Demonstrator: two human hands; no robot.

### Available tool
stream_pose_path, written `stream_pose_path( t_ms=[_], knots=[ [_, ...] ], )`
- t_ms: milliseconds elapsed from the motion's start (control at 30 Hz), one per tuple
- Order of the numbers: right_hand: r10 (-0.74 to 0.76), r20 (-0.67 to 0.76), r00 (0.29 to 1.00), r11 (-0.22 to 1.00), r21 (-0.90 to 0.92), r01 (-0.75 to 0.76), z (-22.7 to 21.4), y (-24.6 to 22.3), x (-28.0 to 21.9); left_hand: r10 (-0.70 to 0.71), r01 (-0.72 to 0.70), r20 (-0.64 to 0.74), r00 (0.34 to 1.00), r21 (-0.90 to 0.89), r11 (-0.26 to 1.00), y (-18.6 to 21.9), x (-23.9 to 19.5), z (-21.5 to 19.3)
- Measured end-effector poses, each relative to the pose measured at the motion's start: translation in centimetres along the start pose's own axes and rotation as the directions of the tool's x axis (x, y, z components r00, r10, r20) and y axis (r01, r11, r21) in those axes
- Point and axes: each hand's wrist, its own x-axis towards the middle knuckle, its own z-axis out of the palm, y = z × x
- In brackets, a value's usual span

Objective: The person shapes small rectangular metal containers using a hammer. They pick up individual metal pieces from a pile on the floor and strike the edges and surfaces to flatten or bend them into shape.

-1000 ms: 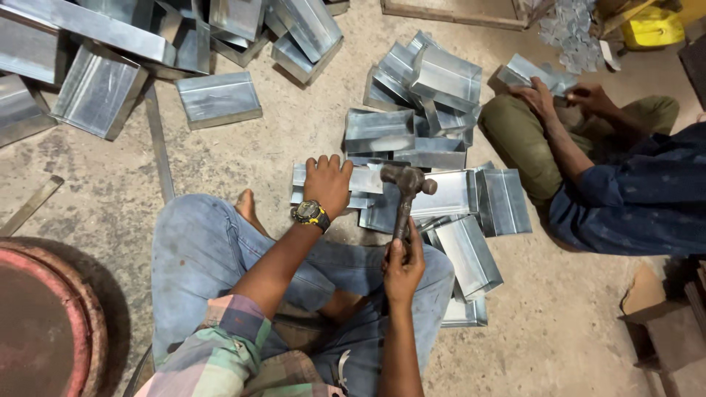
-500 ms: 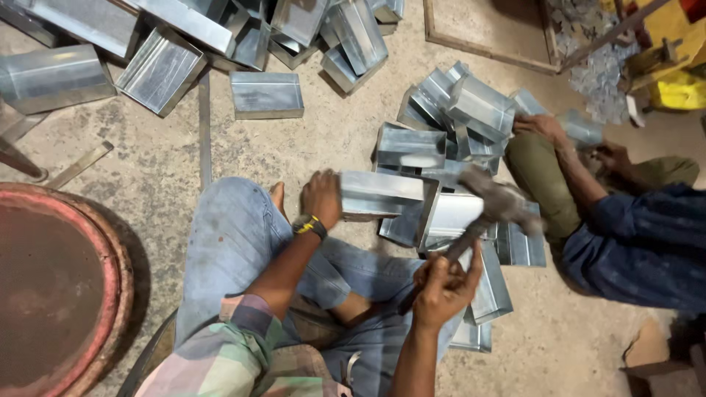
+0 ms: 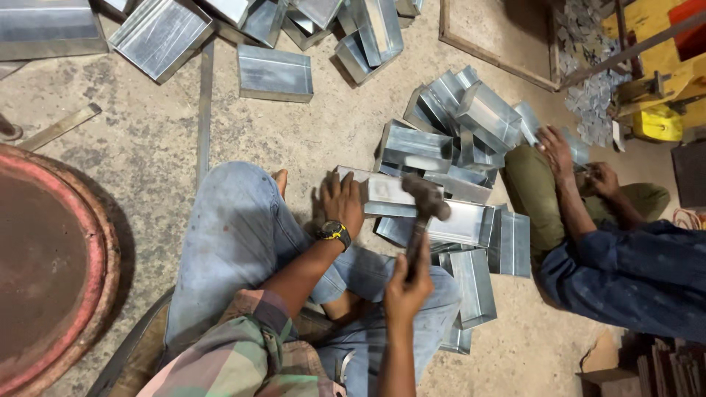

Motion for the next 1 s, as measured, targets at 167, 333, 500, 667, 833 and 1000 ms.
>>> stream_pose_path(
  t_ms=[167,333,500,667,833,1000],
  knots=[
    [0.3,-0.129,0.945,0.942,0.194,-0.273,0.7,-0.6,-1.1,-0.004,0.004,0.015,1.0,0.007,1.0,-0.2,-1.2,1.2],
    [0.057,0.062,0.996,0.997,-0.05,-0.054,2.4,0.1,-0.8,-0.008,0.008,0.008,1.0,-0.025,1.0,-0.5,-0.4,0.5],
    [0.231,-0.062,0.971,0.972,0.047,-0.228,1.4,0.8,-2.0,0.001,-0.001,0.02,1.0,-0.027,1.0,-0.4,-1.4,1.0],
    [0.142,-0.014,0.99,0.988,0.067,-0.141,1.6,0.8,-0.5,0.016,-0.015,0.013,1.0,-0.048,0.999,-1.0,0.5,-0.1],
    [0.343,-0.045,0.938,0.879,0.368,-0.304,-3.8,-1.4,-0.2,0.086,-0.102,-0.095,0.992,-0.176,0.979,1.4,1.3,-4.4],
    [0.311,-0.121,0.943,0.895,0.373,-0.247,-7.3,-4.0,1.3,0.352,-0.35,-0.024,0.936,0.071,0.934,6.1,4.2,-11.3]
  ],
)
